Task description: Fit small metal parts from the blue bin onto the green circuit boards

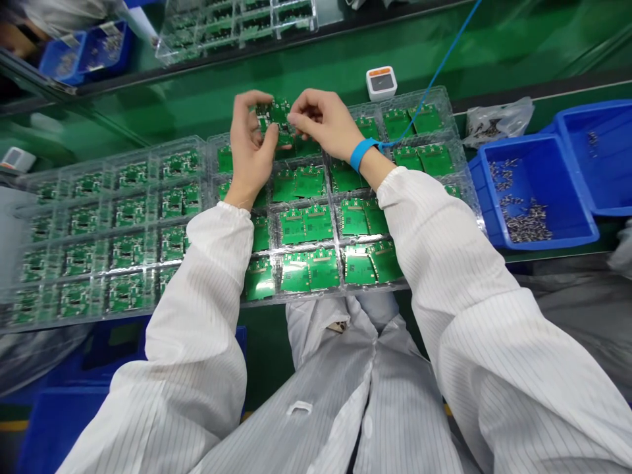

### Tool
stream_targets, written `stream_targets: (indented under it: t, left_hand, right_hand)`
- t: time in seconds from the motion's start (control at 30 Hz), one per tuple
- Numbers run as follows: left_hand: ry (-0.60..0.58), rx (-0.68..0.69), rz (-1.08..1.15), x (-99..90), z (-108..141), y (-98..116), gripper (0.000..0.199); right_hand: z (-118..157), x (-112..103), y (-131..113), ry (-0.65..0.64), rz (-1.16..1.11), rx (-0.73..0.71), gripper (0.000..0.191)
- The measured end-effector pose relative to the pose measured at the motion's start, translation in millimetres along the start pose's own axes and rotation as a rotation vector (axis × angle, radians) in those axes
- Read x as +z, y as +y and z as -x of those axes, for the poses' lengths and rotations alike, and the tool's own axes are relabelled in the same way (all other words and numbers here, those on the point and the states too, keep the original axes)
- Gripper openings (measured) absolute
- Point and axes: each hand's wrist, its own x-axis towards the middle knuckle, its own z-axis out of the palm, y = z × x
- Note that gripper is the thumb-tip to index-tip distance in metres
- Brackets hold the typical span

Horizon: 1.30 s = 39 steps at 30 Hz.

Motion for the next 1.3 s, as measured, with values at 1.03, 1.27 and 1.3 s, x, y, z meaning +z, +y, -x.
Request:
stream_targets:
  t: [1.03, 1.27, 1.3]
  left_hand:
    - [0.049, 0.089, -0.143, 4.1, 3, 8, 0.047]
    - [0.052, 0.072, -0.126, 1.5, 4, 8, 0.052]
    - [0.062, 0.067, -0.119, 1.6, 4, 9, 0.057]
  right_hand:
    - [9, 6, -3, -0.053, 0.275, -0.104, 0.056]
    - [3, 4, 5, 0.008, 0.212, -0.076, 0.049]
    - [2, 4, 7, 0.026, 0.196, -0.068, 0.048]
